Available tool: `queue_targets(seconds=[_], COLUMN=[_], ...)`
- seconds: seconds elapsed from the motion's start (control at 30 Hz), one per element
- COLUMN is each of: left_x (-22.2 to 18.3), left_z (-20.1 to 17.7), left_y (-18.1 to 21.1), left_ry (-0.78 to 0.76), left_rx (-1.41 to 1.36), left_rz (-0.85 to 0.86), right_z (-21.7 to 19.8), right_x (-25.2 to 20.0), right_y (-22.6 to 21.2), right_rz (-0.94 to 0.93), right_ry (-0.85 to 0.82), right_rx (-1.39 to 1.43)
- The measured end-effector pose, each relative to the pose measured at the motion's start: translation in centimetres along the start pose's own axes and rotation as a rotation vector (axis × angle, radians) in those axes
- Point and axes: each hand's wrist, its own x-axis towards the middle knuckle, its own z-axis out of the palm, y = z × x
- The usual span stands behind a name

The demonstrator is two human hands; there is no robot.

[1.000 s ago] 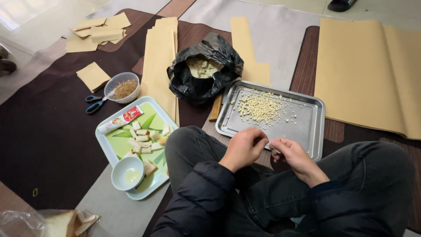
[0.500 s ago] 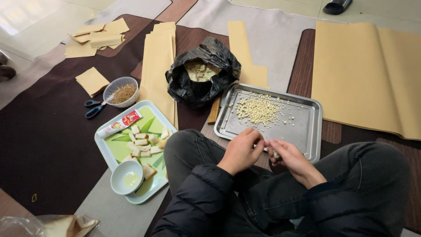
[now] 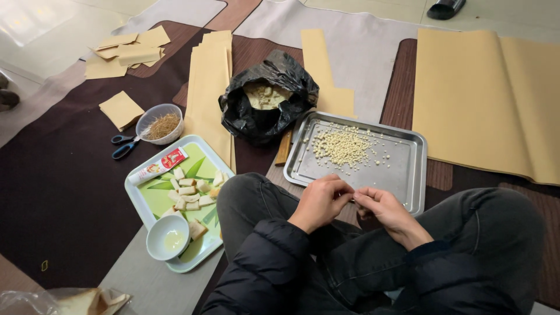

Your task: Preparing small dough balls by incorporating small white ingredients from a tray

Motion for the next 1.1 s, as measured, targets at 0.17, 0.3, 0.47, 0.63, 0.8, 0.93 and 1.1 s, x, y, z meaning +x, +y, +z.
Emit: queue_targets(seconds=[0.17,0.3,0.47,0.63,0.8,0.93,1.1], left_x=[0.0,-0.1,0.0,0.1,0.1,0.0,-0.2], left_z=[0.0,-0.1,-0.7,-0.9,-0.7,-1.0,-1.0], left_y=[-0.1,0.6,0.8,0.8,0.8,1.0,0.9], left_ry=[0.0,-0.009,0.014,0.024,0.061,0.03,-0.044], left_rx=[-0.005,-0.044,-0.063,-0.068,-0.009,0.001,-0.009], left_rz=[0.024,0.017,-0.092,-0.124,-0.085,-0.084,-0.087], right_z=[-0.6,-0.8,1.0,0.2,-0.1,0.5,-0.1], right_x=[1.3,1.8,-0.3,0.0,0.2,-0.2,0.4], right_y=[1.3,1.8,-1.4,-0.8,-0.1,-0.5,0.4], right_rz=[0.004,0.033,0.024,-0.022,-0.07,-0.067,-0.046], right_ry=[0.024,0.026,0.002,0.004,0.014,0.013,0.014], right_rx=[-0.003,-0.004,-0.09,-0.009,-0.008,0.005,0.032])
